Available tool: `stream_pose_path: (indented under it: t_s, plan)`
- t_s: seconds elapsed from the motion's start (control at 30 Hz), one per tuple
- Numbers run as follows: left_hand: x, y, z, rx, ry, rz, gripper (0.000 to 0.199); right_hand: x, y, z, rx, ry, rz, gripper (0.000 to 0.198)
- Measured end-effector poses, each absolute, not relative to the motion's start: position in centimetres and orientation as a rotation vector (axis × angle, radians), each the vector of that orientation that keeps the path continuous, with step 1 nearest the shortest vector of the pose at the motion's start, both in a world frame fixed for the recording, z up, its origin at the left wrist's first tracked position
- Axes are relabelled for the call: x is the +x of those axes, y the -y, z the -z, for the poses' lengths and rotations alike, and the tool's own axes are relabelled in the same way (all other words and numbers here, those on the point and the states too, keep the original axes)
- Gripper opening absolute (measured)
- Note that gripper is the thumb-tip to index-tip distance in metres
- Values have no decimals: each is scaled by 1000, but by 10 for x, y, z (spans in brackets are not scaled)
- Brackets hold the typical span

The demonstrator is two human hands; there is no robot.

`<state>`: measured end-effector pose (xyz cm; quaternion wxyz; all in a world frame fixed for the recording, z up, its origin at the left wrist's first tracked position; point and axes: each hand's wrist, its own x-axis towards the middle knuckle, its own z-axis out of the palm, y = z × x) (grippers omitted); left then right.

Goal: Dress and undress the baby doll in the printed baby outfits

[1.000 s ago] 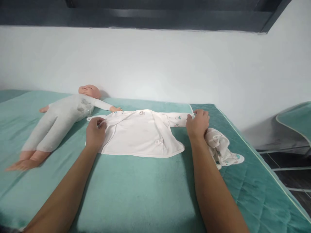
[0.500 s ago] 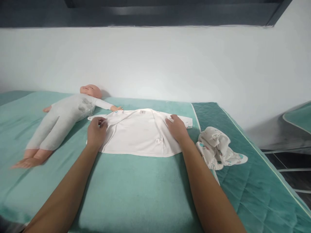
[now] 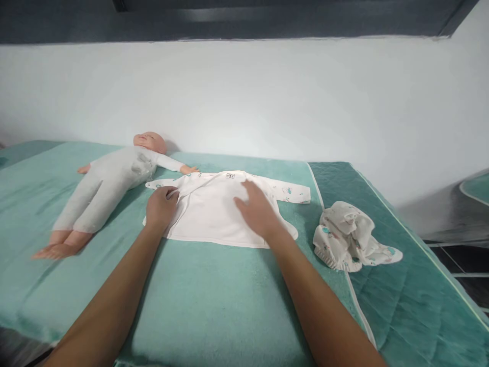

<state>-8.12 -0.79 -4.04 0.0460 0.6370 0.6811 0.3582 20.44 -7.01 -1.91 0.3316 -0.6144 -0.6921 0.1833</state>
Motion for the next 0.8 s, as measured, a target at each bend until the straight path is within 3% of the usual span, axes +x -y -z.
stream_pose_path:
  t_s: [0.17, 0.3, 0.5, 0.8]
  plan:
    - [-79, 8, 40, 1895, -1979, -1333, 17, 169, 76, 41, -1674, 2260, -349, 71]
    - [-80, 4, 40, 1877, -1995, -1369, 15, 172, 60, 50, -1809, 2243, -207, 76]
    - [-73, 13, 34, 2133, -2068, -1360, 25, 172, 42, 52, -1955, 2092, -247, 81]
    - [-18, 52, 44, 2615, -1505, -705, 42, 152, 14, 53, -2043, 2072, -148, 76]
